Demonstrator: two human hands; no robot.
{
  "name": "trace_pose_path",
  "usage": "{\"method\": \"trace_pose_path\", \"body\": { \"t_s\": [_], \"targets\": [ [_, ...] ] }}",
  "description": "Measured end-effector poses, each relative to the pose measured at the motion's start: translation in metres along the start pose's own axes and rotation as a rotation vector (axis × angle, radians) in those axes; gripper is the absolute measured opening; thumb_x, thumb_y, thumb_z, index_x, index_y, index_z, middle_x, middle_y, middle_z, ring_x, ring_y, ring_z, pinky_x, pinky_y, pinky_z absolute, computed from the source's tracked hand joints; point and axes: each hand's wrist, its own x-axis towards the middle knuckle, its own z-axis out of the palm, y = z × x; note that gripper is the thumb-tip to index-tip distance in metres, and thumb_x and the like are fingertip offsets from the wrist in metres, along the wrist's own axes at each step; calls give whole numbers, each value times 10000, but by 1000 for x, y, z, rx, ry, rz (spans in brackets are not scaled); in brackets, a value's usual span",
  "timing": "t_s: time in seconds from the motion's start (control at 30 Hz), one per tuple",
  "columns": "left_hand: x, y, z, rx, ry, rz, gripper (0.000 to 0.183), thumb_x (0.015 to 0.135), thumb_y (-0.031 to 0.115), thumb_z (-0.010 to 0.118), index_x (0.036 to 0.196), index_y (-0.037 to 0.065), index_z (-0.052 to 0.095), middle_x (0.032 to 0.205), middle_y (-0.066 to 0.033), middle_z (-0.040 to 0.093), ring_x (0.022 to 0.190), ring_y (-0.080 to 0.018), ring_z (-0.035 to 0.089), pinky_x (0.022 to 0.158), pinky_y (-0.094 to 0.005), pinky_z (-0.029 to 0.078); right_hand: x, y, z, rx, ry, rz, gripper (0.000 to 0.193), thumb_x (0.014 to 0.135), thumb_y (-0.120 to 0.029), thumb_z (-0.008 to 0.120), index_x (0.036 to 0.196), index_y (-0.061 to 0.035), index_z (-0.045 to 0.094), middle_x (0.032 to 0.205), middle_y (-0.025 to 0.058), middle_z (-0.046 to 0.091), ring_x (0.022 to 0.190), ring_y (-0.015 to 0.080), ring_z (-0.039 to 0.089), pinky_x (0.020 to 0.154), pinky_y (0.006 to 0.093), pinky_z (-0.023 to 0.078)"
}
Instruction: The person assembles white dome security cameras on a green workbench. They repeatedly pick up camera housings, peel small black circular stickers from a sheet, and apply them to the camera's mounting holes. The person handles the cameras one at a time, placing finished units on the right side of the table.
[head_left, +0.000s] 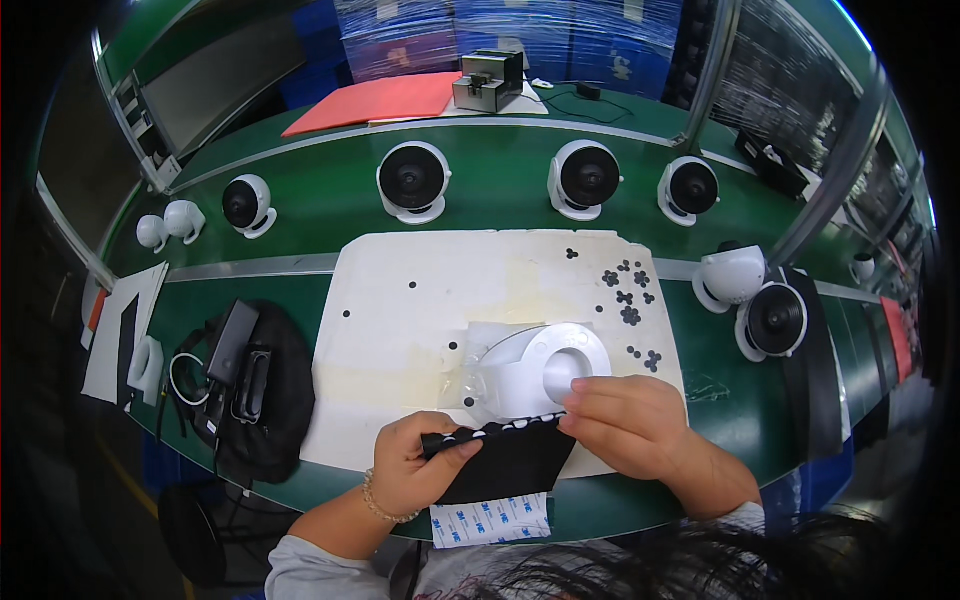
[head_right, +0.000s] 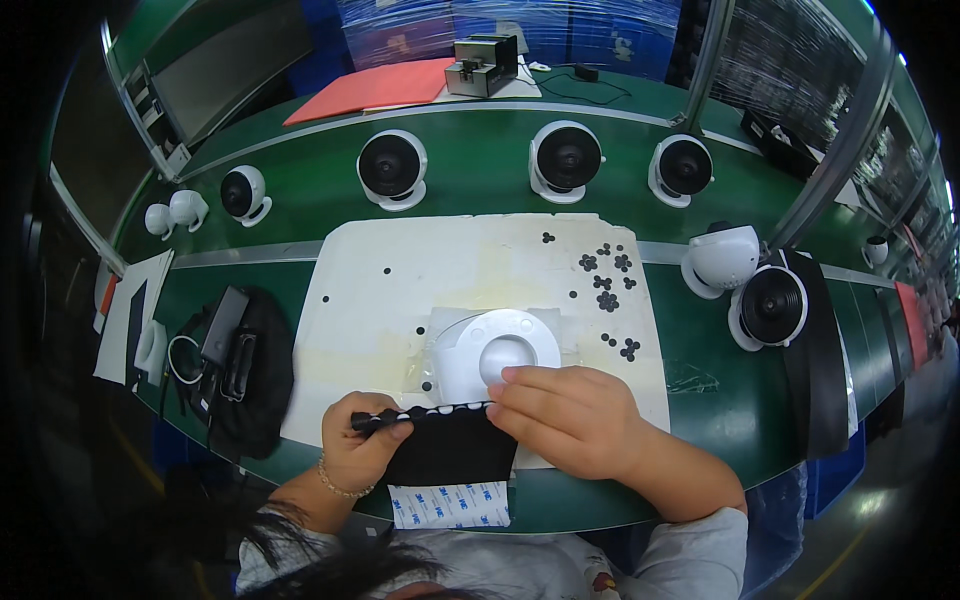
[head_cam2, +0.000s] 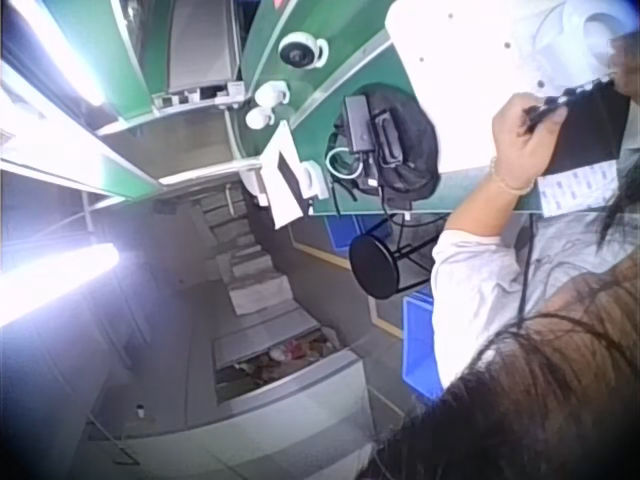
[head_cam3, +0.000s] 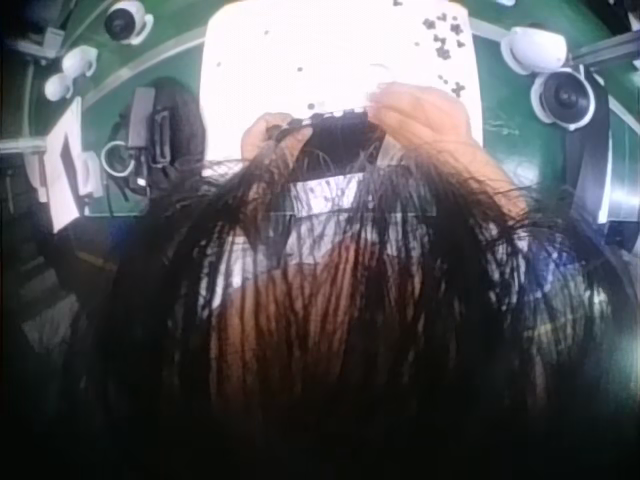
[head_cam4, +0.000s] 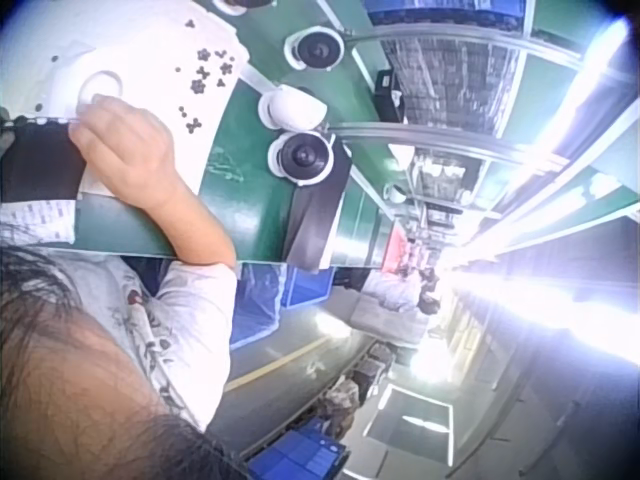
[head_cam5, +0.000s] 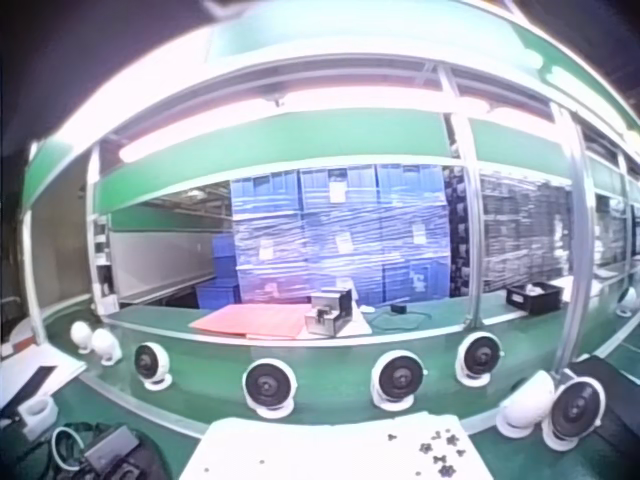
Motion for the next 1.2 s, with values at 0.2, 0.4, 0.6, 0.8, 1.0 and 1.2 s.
{"method": "trace_pose_path", "body": {
  "t_s": [0.2, 0.4, 0.6, 0.8, 1.0, 1.2],
  "targets": [
    [0, 2, 0, -50, -2, -39, 168, 747, 1, 655, 835, 11, 513, 681, -52, 588, 593, -63, 514, 523, -208, 409, 2, 3, 0, 72, 18, 74, 233, 610, -92, 659, 839, -90, 614, 961, 23, 602, 871, 193, 568, 636, 288, 448],
    [-2, 0, 1, -44, 7, -49, 170, 750, 9, 655, 841, 9, 512, 679, -50, 589, 589, -63, 511, 518, -208, 404, 1, 3, 0, 43, -14, 12, 236, 617, -91, 662, 845, -80, 602, 979, 25, 597, 872, 196, 563, 649, 297, 443],
    [-2, -1, -2, -8, -23, -29, 172, 754, 18, 652, 852, 5, 511, 709, -72, 609, 624, -86, 557, 553, -219, 438, 4, 2, -2, 132, -51, -14, 230, 633, -97, 662, 850, -63, 591, 1007, 36, 594, 921, 205, 545, 691, 313, 442],
    [-2, 5, -2, -20, -29, -89, 179, 751, 20, 653, 855, 3, 509, 721, -88, 611, 624, -102, 565, 558, -226, 444, 3, 0, -1, 337, -77, 16, 213, 652, -98, 672, 837, -78, 569, 1036, 54, 574, 978, 216, 525, 764, 339, 415],
    [-3, 0, -4, -18, -63, -40, 175, 748, 19, 653, 840, -3, 505, 705, -90, 603, 606, -102, 551, 544, -226, 436, 7, -10, 11, 463, 94, 218, 210, 679, -109, 666, 864, -102, 570, 975, 48, 580, 952, 211, 539, 787, 352, 390],
    [-1, 9, -4, 50, -74, -34, 157, 749, 22, 649, 823, -6, 514, 688, -84, 602, 592, -97, 549, 523, -226, 429, 6, -16, 13, 119, -72, -18, 249, 690, -95, 598, 937, -127, 587, 918, 24, 579, 839, 192, 560, 700, 321, 416]
  ]
}}
